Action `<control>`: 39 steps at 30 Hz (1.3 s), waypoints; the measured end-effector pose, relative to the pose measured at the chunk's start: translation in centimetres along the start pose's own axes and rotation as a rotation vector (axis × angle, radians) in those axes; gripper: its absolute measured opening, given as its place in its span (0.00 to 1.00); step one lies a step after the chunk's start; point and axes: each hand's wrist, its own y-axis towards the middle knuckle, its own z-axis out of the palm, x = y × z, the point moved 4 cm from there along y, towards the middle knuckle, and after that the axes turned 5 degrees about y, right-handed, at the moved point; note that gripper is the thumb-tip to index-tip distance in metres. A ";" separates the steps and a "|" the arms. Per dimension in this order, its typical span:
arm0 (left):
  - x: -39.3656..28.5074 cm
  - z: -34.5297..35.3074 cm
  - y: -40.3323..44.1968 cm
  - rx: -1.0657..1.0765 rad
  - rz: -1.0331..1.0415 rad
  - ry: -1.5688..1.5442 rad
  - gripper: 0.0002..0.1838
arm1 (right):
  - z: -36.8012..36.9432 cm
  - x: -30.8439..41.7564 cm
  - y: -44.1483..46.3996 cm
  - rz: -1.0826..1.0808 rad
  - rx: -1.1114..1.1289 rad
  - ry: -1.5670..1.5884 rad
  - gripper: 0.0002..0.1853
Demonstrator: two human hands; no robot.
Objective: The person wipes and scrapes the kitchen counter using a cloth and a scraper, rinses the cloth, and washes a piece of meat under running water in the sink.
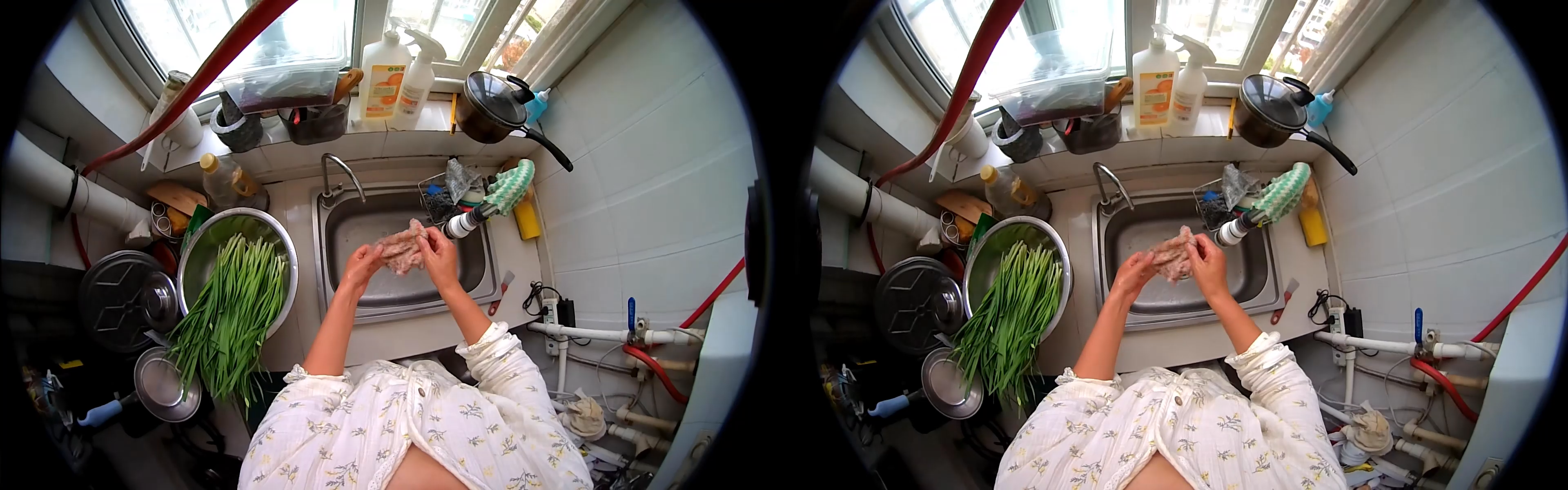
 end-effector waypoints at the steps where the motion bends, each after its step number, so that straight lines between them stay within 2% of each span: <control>1: 0.4 -0.5 0.2 0.011 0.021 -0.076 0.12 | -0.2 -0.8 0.0 0.024 0.001 -0.019 0.03; 3: -0.8 1.3 -0.3 0.055 -0.001 -0.277 0.16 | -0.4 -1.6 0.1 0.072 0.004 -0.054 0.04; 7: -0.7 3.9 -0.2 0.122 -0.087 -0.617 0.26 | 0.8 0.3 0.4 0.042 -0.028 0.265 0.05; 9: 2.3 3.7 1.8 0.164 -0.115 -0.645 0.29 | 1.2 1.4 0.9 0.030 -0.057 0.359 0.06; 10: 3.2 3.8 2.7 0.187 -0.129 -0.658 0.31 | 1.0 0.9 1.1 0.074 -0.029 0.306 0.06; 11: 2.7 4.6 2.9 0.222 -0.137 -0.705 0.28 | 0.5 -0.1 1.3 0.117 -0.001 0.252 0.06; 13: 0.7 5.6 3.4 0.331 0.043 -0.730 0.27 | -0.4 -1.6 1.4 0.245 0.021 0.209 0.07; 14: -0.2 6.1 3.7 0.384 0.135 -0.745 0.26 | -0.5 -0.8 1.6 0.250 -0.004 0.304 0.07; 16: -0.7 6.8 5.2 0.346 0.138 -0.733 0.24 | -0.3 2.5 1.5 0.269 -0.049 0.493 0.08; 18: -1.8 9.1 5.7 0.308 0.102 -0.702 0.26 | -0.1 5.3 2.1 0.252 -0.018 0.501 0.10; 20: -4.8 11.7 4.8 0.352 0.187 -0.666 0.25 | -0.2 8.0 3.1 0.234 0.050 0.467 0.10; 22: -8.7 14.3 4.1 0.376 0.319 -0.646 0.26 | -1.0 10.4 4.6 0.137 0.118 0.226 0.12; 23: -10.8 15.5 4.1 0.509 0.398 -0.634 0.27 | -1.5 12.0 5.2 0.074 0.173 0.080 0.12; 24: -12.4 15.7 4.9 0.443 0.463 -0.624 0.28 | -1.8 13.8 5.9 0.011 0.227 -0.065 0.13; 26: -15.9 16.7 6.0 0.444 0.464 -0.721 0.28 | -2.6 17.9 8.0 -0.219 0.183 -0.500 0.10; 27: -17.5 17.3 6.7 0.441 0.463 -0.762 0.28 | -2.9 20.8 9.1 -0.543 0.037 -0.691 0.09; 28: -19.2 18.0 7.4 0.441 0.461 -0.803 0.29 | -3.2 22.7 10.8 -0.541 -0.028 -0.742 0.07; 29: -21.1 18.8 7.7 0.420 0.446 -0.792 0.28 | -3.3 24.3 12.8 -0.571 -0.052 -0.662 0.07; 31: -23.8 19.8 9.0 0.466 0.457 -0.743 0.28 | -2.8 27.1 16.8 -0.849 -0.065 -0.767 0.12; 34: -26.5 21.4 9.9 0.410 0.476 -0.603 0.26 | -0.7 28.7 22.6 -0.905 0.035 -0.922 0.19; 37: -28.1 22.2 11.5 0.314 0.449 -0.534 0.24 | 1.3 27.6 28.3 -0.861 0.191 -0.936 0.22; 39: -28.6 22.7 12.1 0.284 0.445 -0.532 0.24 | 2.4 27.1 29.5 -0.897 0.263 -1.089 0.23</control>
